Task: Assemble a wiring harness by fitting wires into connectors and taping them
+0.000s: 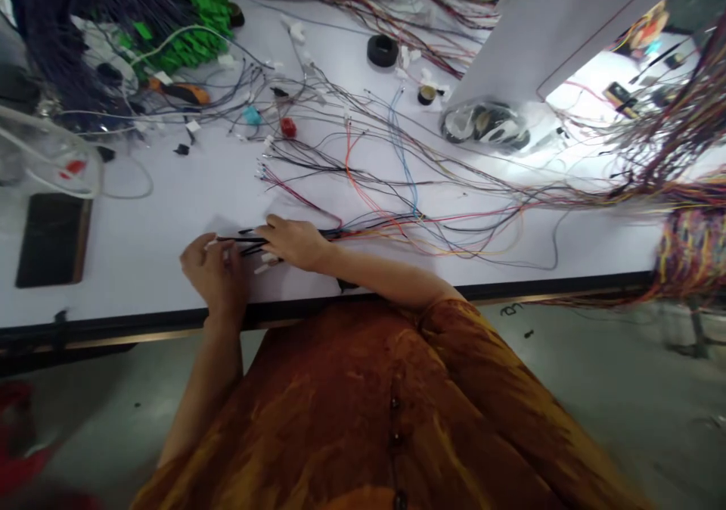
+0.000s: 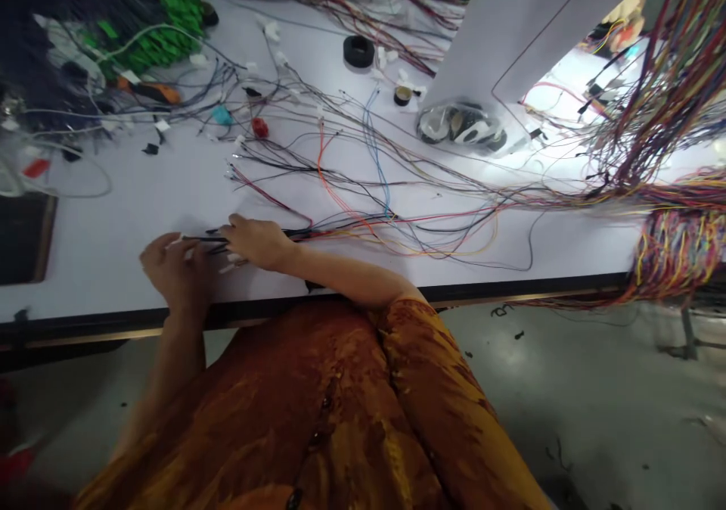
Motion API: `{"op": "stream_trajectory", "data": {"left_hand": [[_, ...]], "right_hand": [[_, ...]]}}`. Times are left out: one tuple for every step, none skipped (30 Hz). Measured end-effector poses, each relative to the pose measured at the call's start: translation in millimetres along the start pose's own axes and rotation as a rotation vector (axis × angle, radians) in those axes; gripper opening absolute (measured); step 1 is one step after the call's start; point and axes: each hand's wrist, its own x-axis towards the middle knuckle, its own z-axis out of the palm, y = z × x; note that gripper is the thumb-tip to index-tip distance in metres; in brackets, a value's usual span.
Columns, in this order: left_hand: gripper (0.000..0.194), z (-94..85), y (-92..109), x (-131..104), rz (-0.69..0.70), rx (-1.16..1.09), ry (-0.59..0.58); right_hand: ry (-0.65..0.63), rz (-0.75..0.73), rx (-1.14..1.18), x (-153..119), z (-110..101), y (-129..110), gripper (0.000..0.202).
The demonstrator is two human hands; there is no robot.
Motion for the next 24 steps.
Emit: {"op": "stream_trajectory", "data": {"left_hand": [[0.027, 4.8, 1, 2, 0.002, 0.016, -0.007], [0.026, 8.2, -1, 4, 0.003, 0.033, -0.013], [0.026, 9.6, -6, 4, 0.005, 0.053, -0.016], [0.025, 9.1, -14, 3, 0.01, 0.079, -0.01], [0.023, 6.5, -24, 0, 0.02, 0.115, 0.011], [0.022, 2.2, -37, -3, 0.037, 0.166, 0.044], [0.02, -3.3, -52, -7, 0.061, 0.232, 0.089], [0.018, -9.5, -67, -11, 0.095, 0.309, 0.13], [0.016, -16.0, -81, -14, 0.131, 0.382, 0.15], [0.013, -22.4, -95, -15, 0.153, 0.43, 0.143], [0.012, -28.4, -106, -15, 0.168, 0.454, 0.118], [0.011, -34.1, -116, -13, 0.178, 0.467, 0.099], [0.012, -39.4, -123, -8, 0.184, 0.471, 0.085], [0.012, -44.5, -128, -3, 0.187, 0.468, 0.08], [0.012, -49.4, -132, 4, 0.184, 0.458, 0.072], [0.012, -54.1, -134, 12, 0.173, 0.439, 0.069], [0.011, -58.7, -135, 18, 0.155, 0.414, 0.067], [0.01, -62.9, -136, 24, 0.134, 0.388, 0.064], [0.009, -66.6, -136, 29, 0.114, 0.364, 0.061], [0.01, -69.5, -137, 32, 0.1, 0.341, 0.052], [0.012, -71.7, -137, 33, 0.096, 0.318, 0.041], [0.014, -72.9, -138, 33, 0.101, 0.296, 0.027], [0.015, -73.3, -139, 31, 0.115, 0.28, 0.018], [0.016, -73.0, -140, 28, 0.135, 0.271, 0.014]], "right_hand": [[-0.002, -0.011, -0.017, -7, -11, 3, 0.01], [0.006, -0.011, -0.035, -16, -25, 9, 0.015], [0.017, 0.006, -0.049, -28, -40, 17, 0.021], [0.035, 0.043, -0.057, -43, -56, 27, 0.026], [0.061, 0.08, -0.07, -60, -72, 38, 0.031], [0.094, 0.12, -0.083, -80, -88, 51, 0.036], [0.142, 0.176, -0.105, -100, -102, 64, 0.042], [0.193, 0.256, -0.165, -121, -114, 77, 0.046], [0.203, 0.332, -0.232, -140, -123, 89, 0.051], [0.192, 0.392, -0.287, -157, -130, 99, 0.054], [0.176, 0.414, -0.323, -172, -135, 108, 0.052], [0.162, 0.419, -0.346, -183, -137, 114, 0.048], [0.151, 0.414, -0.359, -190, -138, 119, 0.043], [0.141, 0.398, -0.36, -195, -138, 121, 0.038], [0.135, 0.383, -0.353, -196, -137, 122, 0.034], [0.131, 0.37, -0.339, -196, -137, 122, 0.031], [0.132, 0.362, -0.32, -195, -136, 122, 0.03], [0.14, 0.363, -0.295, -193, -137, 121, 0.03], [0.152, 0.373, -0.266, -192, -138, 121, 0.029], [0.17, 0.39, -0.237, -190, -139, 121, 0.029], [0.191, 0.409, -0.212, -190, -140, 121, 0.028], [0.21, 0.428, -0.191, -190, -142, 122, 0.027], [0.227, 0.445, -0.174, -190, -143, 124, 0.026], [0.239, 0.457, -0.161, -191, -145, 125, 0.025]]}}
